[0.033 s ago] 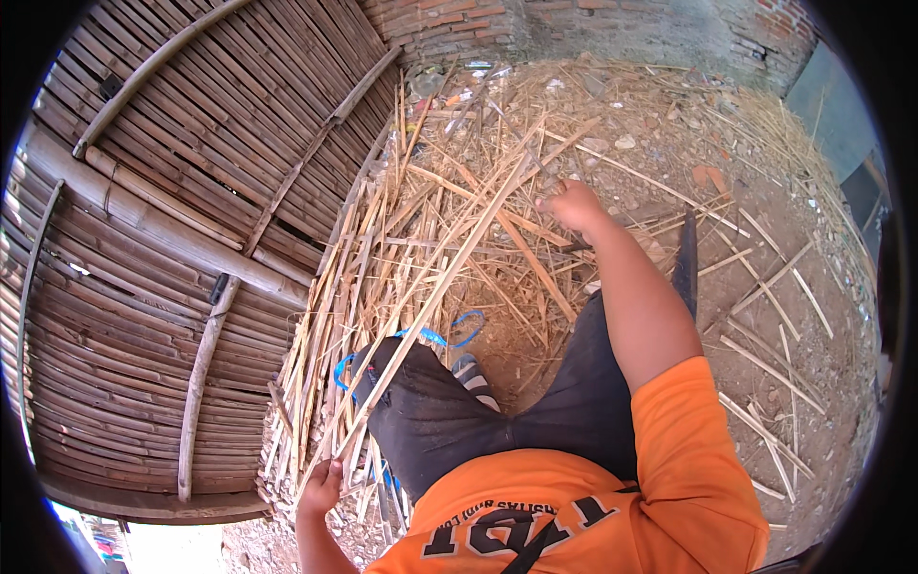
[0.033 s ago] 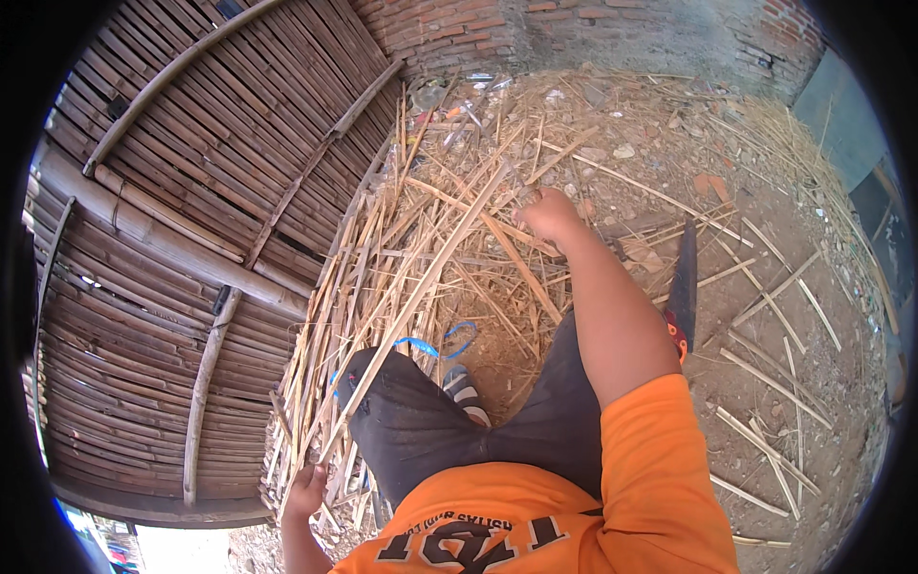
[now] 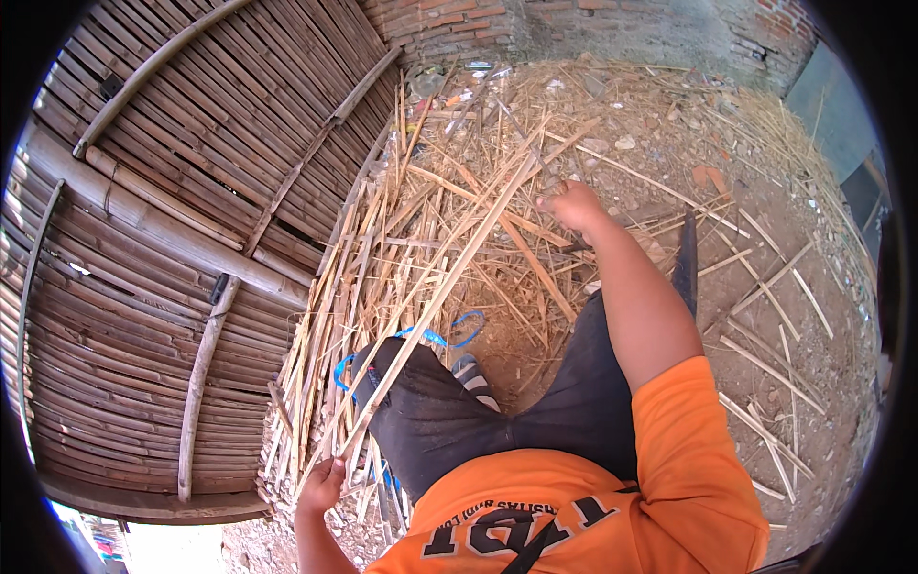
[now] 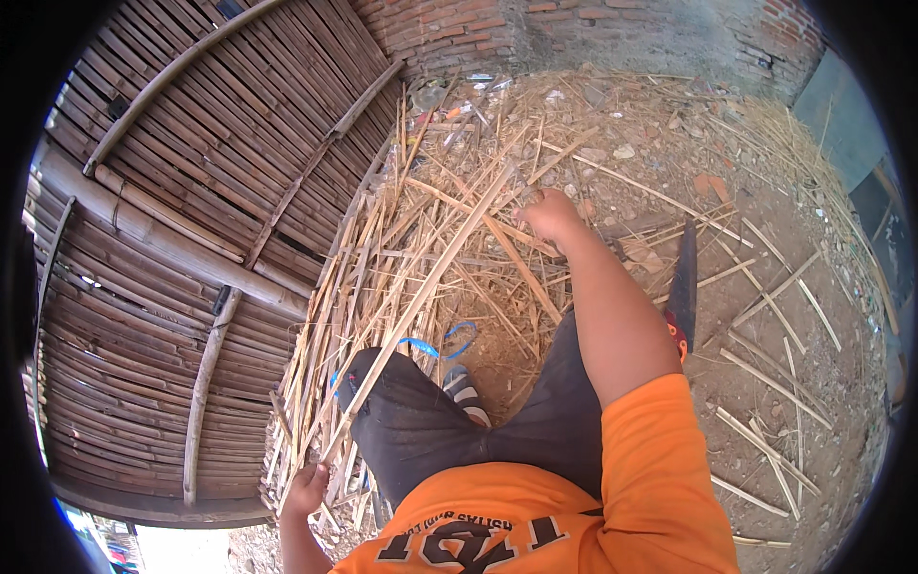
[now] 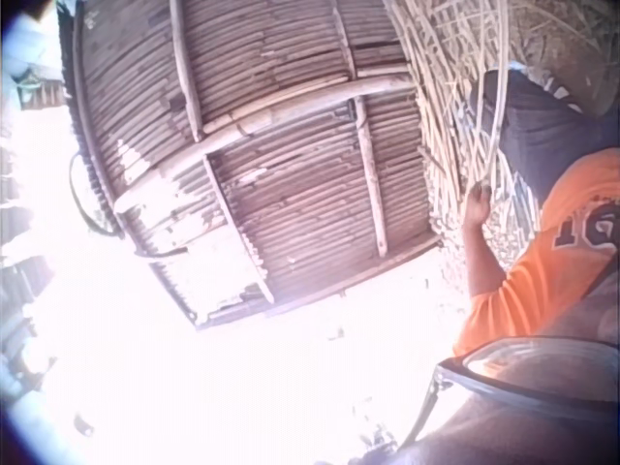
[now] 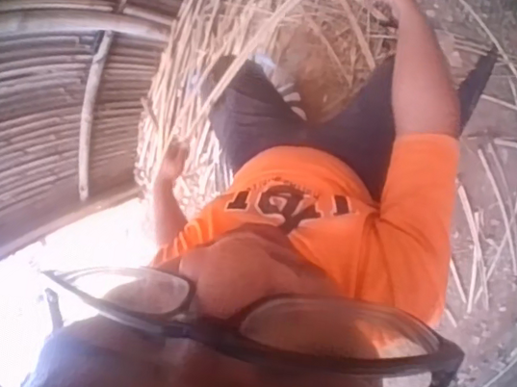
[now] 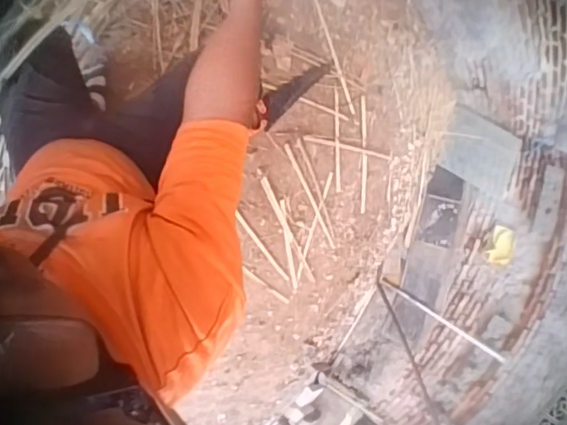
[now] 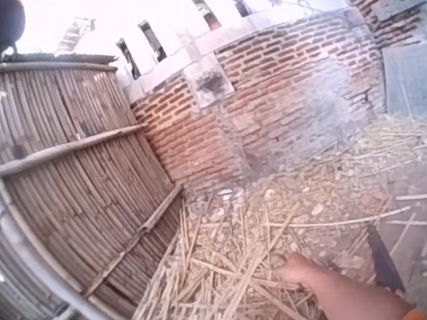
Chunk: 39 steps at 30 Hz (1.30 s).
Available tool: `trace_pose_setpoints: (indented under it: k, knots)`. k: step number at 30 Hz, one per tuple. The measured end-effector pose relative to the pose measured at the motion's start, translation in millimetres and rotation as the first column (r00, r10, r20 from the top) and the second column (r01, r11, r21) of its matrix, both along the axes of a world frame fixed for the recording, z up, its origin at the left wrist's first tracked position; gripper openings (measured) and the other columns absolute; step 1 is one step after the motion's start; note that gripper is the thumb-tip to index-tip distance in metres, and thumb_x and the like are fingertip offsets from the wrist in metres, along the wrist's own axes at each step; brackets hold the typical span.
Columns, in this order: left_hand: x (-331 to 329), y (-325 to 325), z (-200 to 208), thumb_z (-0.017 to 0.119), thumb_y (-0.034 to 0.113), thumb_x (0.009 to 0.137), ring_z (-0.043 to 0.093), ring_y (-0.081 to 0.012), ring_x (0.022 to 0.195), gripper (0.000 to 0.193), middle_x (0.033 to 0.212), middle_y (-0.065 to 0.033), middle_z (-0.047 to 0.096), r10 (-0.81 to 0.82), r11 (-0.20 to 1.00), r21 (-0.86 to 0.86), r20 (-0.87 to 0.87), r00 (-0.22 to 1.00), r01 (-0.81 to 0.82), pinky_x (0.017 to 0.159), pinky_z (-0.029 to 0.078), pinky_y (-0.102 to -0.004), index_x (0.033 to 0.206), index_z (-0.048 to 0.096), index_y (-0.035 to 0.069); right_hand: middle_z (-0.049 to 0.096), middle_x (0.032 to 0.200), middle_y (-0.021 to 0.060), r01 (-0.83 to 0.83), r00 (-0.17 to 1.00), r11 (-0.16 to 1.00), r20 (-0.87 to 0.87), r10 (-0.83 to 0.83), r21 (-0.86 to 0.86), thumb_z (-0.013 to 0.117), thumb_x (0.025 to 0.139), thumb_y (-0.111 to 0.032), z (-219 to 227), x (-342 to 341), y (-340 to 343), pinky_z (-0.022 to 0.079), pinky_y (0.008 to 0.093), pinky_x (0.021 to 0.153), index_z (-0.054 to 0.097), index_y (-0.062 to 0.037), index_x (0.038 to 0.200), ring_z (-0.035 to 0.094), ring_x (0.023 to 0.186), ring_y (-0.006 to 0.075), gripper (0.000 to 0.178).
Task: The person shaves and thins bamboo strips using a knife, working over a pile of bamboo shavings while sitting on the ground.
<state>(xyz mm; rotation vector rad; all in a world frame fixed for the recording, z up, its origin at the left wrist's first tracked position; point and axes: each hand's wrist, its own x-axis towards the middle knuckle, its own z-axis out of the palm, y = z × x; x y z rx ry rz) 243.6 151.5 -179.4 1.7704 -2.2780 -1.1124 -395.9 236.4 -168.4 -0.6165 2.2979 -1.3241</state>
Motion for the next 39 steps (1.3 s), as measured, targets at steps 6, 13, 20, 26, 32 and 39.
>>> trace_pose_setpoints:
  k: [6, 13, 20, 26, 32, 39]
  knots:
    - [-10.8, -34.0, 0.7, 0.051, 0.045, 0.105, 0.049, -0.0107, 0.065, 0.05, 0.071, 0.0009, 0.056, -0.055, 0.992, 0.114, 0.032, 0.998, 0.051, 0.061, 0.042, -0.0312, 0.085, 0.064, 0.002, 0.068, 0.101, 0.0173, -0.024, 0.977, 0.999, 0.212, 0.033, -0.045, 0.079, 0.085, -0.022, -29.4, -32.1, 6.1, 0.051, 0.0361, 0.063, 0.051, 0.0093, 0.135, 0.064, 0.075, 0.0216, 0.065]
    - [-57.8, -49.7, 9.6, 0.054, 0.043, 0.103, 0.056, -0.0324, 0.057, 0.051, 0.061, -0.0199, 0.056, -0.207, 0.923, -0.311, 0.094, 0.974, 0.226, 0.058, 0.044, -0.0455, 0.081, 0.064, -0.002, 0.069, 0.114, 0.0222, 0.045, 0.986, 0.998, 0.159, -0.051, 0.045, 0.079, 0.084, -0.029, -15.0, -25.4, 13.6, 0.055, 0.0394, 0.078, 0.052, 0.0056, 0.139, 0.069, 0.09, 0.029, 0.07]
    - [-10.7, -65.1, 26.3, 0.055, 0.038, 0.101, 0.058, -0.0475, 0.061, 0.048, 0.061, -0.0238, 0.056, -0.208, 0.702, -0.635, 0.249, 0.946, 0.322, 0.055, 0.042, -0.0518, 0.07, 0.057, 0.001, 0.067, 0.104, 0.0201, 0.202, 0.956, 0.978, -0.225, -0.186, 0.052, 0.076, 0.087, -0.029, -30.8, -51.5, 19.5, 0.05, 0.0419, 0.082, 0.065, 0.0008, 0.115, 0.063, 0.097, 0.033, 0.043]
    - [87.2, -51.0, 6.4, 0.051, 0.036, 0.102, 0.056, -0.0476, 0.06, 0.048, 0.061, -0.024, 0.055, -0.014, 0.717, -0.657, 0.319, 0.948, 0.231, 0.056, 0.041, -0.0544, 0.07, 0.056, 0.001, 0.055, 0.068, 0.003, 0.594, 0.745, 0.729, 0.573, -0.341, -0.339, 0.07, 0.092, -0.019, -73.6, -108.0, 34.5, 0.043, 0.0344, 0.051, 0.064, -0.0069, 0.094, 0.05, 0.054, 0.0151, 0.014]
    - [22.6, -23.8, -29.2, 0.047, 0.039, 0.105, 0.051, -0.038, 0.052, 0.052, 0.056, -0.0202, 0.052, 0.154, 0.839, -0.536, 0.073, 0.985, -0.091, 0.054, 0.039, -0.0497, 0.074, 0.057, -0.002, 0.052, 0.068, 0.0013, 0.671, 0.622, 0.656, 0.743, -0.245, -0.346, 0.072, 0.09, -0.019, -57.0, -92.1, 33.4, 0.035, 0.0309, 0.049, 0.067, -0.0082, 0.096, 0.046, 0.054, 0.0121, 0.013]
    - [-63.9, -9.0, -25.1, 0.045, 0.041, 0.107, 0.054, -0.0279, 0.06, 0.053, 0.063, -0.0174, 0.056, 0.111, 0.93, -0.337, -0.12, 0.987, -0.146, 0.061, 0.043, -0.0435, 0.082, 0.062, -0.003, 0.071, 0.097, 0.016, 0.129, 0.984, 0.983, -0.103, -0.143, -0.13, 0.075, 0.087, -0.026, -11.0, -37.2, 26.4, 0.054, 0.0431, 0.074, 0.065, 0.0007, 0.116, 0.069, 0.083, 0.0277, 0.041]
